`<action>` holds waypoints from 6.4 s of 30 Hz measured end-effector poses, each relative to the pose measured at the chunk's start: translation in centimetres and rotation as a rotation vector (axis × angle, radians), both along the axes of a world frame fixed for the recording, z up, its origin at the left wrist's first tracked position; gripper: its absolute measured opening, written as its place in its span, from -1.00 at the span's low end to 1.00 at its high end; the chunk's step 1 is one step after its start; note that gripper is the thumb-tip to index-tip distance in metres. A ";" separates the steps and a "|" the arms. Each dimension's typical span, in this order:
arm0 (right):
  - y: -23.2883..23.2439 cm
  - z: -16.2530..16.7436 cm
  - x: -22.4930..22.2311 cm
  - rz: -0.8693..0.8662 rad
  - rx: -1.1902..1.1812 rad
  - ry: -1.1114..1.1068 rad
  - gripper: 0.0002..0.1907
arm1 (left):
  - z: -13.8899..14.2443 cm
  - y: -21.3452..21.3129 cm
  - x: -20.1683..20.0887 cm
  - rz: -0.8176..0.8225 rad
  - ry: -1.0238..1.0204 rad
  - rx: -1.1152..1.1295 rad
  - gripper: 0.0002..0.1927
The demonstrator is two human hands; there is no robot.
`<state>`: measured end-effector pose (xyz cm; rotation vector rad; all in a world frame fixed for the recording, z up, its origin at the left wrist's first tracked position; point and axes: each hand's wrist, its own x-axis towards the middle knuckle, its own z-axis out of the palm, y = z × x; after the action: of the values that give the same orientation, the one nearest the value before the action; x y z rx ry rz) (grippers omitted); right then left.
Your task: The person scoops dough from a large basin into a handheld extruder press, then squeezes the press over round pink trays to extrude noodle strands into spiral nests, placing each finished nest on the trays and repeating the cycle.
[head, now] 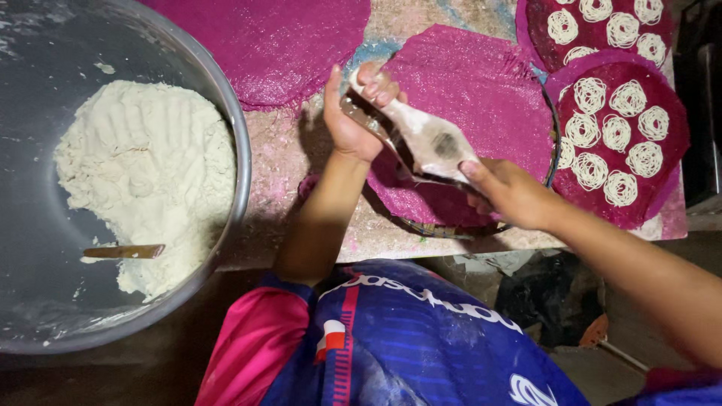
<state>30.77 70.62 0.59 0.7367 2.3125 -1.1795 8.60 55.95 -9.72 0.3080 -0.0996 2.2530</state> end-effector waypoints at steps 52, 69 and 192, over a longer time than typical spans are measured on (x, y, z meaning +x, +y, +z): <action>5.3 -2.5 -3.3 -0.015 -0.195 -0.030 -0.23 | 2.4 1.1 -2.7 -0.048 -0.123 -0.143 -0.42; 3.5 1.4 -8.4 0.088 0.257 0.138 -0.29 | 0.9 4.8 -6.7 0.169 -0.195 -0.235 -0.48; -48.8 -3.4 -32.7 1.121 0.762 0.475 -0.69 | 6.3 -58.0 -12.3 1.263 1.110 -1.483 -0.36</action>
<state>-1.98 21.83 -2.79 -0.7199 2.8305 0.0753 -3.72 -2.06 -3.43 0.8002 2.7386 2.0428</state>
